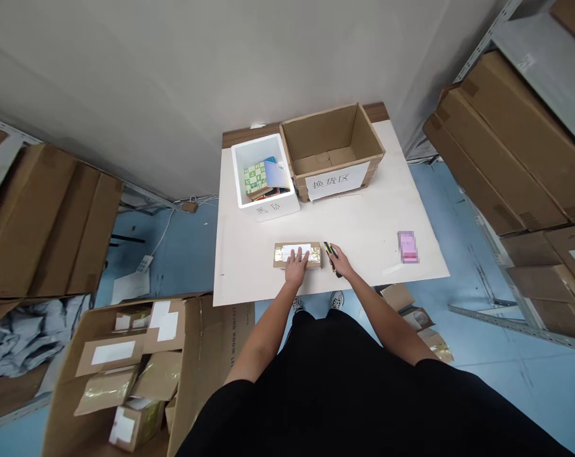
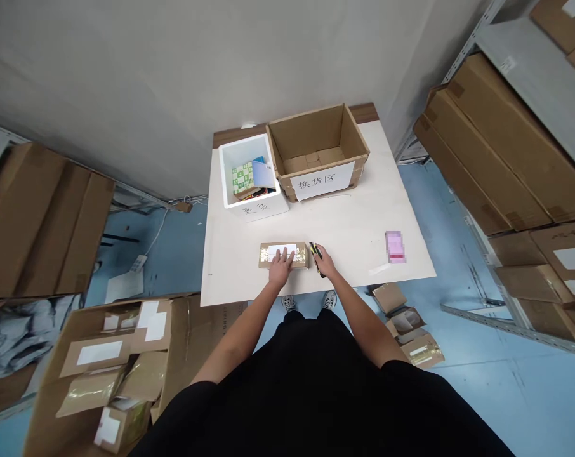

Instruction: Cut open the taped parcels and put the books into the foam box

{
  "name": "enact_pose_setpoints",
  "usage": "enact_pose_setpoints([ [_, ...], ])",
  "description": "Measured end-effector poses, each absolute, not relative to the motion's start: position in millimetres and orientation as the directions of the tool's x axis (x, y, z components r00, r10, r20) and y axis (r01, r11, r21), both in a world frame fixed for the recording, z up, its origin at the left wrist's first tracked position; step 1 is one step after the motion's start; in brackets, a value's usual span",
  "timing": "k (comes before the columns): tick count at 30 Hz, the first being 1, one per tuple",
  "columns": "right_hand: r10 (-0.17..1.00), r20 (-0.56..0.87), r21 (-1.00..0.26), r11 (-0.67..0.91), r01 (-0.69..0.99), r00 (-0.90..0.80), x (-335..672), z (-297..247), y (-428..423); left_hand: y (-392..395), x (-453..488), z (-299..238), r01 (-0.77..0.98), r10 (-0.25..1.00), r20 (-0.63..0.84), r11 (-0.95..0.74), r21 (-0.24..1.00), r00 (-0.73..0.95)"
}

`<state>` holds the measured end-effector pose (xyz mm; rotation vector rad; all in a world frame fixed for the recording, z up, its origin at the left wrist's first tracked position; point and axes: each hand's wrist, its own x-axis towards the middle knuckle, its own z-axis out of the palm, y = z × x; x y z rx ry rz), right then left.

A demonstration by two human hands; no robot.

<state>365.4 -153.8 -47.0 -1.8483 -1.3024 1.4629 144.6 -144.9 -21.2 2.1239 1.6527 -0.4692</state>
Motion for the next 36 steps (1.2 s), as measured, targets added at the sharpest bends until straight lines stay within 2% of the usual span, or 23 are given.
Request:
enact_pose_setpoints([
  [4, 0.838, -0.539, -0.823, -0.503, 0.264, -0.087, 373.6, -44.8, -164.6, -142.1, 145.7, -20.1, 0.968, 0.834, -0.495, -0.237, 0.079, 0.245],
  [9, 0.834, -0.535, -0.827, -0.485, 0.283, -0.133, 364.7, -43.0, -158.3, -140.9, 145.7, -18.9, 0.966, 0.831, -0.499, -0.251, 0.055, 0.244],
  [13, 0.853, -0.520, -0.820, -0.484, 0.304, -0.042, 359.0, -47.7, -163.6, -140.8, 144.4, -20.2, 0.965, 0.831, -0.499, -0.259, 0.049, 0.248],
  [16, 0.847, -0.529, -0.820, -0.495, 0.289, -0.049, 356.4, -53.4, -168.2, -140.5, 142.8, -23.9, 0.965, 0.837, -0.486, -0.258, 0.055, 0.252],
  [25, 0.845, -0.523, -0.852, -0.522, 0.047, -0.112, 356.8, -57.1, -166.0, -142.3, 139.0, -41.7, 0.953, 0.857, -0.424, -0.297, 0.057, 0.292],
  [31, 0.822, -0.551, -0.834, -0.550, 0.046, -0.143, 361.8, -50.5, -180.7, -139.7, 138.7, -45.0, 0.951, 0.858, -0.418, -0.302, 0.063, 0.300],
  [36, 0.808, -0.551, -0.835, -0.535, 0.130, -0.209, 376.2, -46.8, -188.4, -141.3, 139.1, -43.6, 0.953, 0.862, -0.413, -0.296, 0.062, 0.295],
])
